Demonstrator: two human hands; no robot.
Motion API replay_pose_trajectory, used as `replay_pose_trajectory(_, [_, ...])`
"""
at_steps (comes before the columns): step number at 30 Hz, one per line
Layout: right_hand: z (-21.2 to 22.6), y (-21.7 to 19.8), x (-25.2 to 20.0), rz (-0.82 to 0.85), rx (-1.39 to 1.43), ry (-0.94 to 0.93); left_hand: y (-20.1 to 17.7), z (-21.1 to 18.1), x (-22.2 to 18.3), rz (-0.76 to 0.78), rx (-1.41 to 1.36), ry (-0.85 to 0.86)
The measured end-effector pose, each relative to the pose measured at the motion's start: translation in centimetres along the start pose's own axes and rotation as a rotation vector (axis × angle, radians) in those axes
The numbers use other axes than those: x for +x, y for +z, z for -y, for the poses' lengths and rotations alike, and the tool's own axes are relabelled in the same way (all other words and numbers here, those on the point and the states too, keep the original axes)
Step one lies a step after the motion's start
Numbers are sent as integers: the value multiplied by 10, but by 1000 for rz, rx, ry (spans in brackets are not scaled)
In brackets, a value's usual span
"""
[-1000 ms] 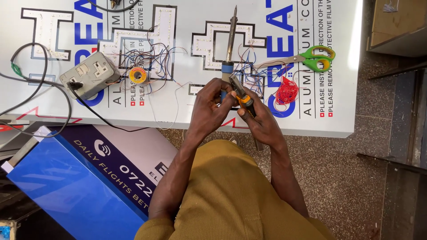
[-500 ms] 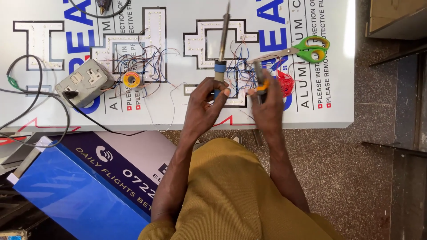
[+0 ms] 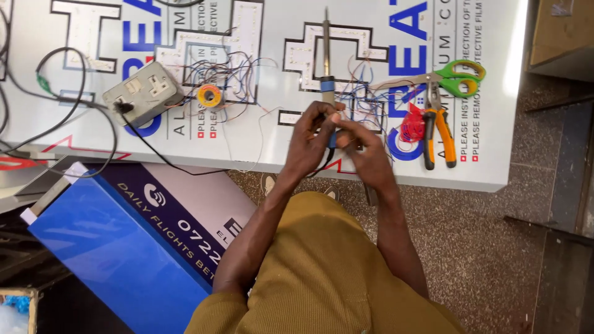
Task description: Soldering wires to LED modules to assemble a lighted sign
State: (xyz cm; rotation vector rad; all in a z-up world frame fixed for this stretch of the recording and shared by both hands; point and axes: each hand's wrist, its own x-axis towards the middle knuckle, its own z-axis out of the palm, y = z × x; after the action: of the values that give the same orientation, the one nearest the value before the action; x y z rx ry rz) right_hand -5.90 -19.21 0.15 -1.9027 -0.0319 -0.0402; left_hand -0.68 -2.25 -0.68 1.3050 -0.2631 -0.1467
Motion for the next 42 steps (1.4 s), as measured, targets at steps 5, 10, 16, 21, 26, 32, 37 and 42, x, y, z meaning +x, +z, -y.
replay_pose_trajectory(5, [-41, 45, 11, 115, 434, 91, -10, -37, -10, -93, -27, 14])
replay_pose_trajectory(10, [-34, 37, 12, 31, 510, 68, -91, -11, 22, -371, 413, 363])
replay_pose_trajectory(16, [-14, 14, 1, -141, 326, 127, -127, -13, 50, -518, 731, 388])
replay_pose_trajectory(21, [-46, -4, -22, -204, 389, -43, -78, 16, 30, -386, 527, 407])
replay_pose_trajectory(26, [-39, -2, -35, -289, 371, -93, 7, 24, 1, 82, 282, 29])
replay_pose_trajectory(32, [-33, -24, -39, -176, 159, -192, 37, 35, 6, 274, -36, -167])
replay_pose_trajectory(37, [-32, -38, -32, -117, 72, -268, 37, 20, 15, 306, -55, -78])
replay_pose_trajectory(42, [-42, -20, -5, -409, -218, -553, 32, 12, 13, 297, 50, 17])
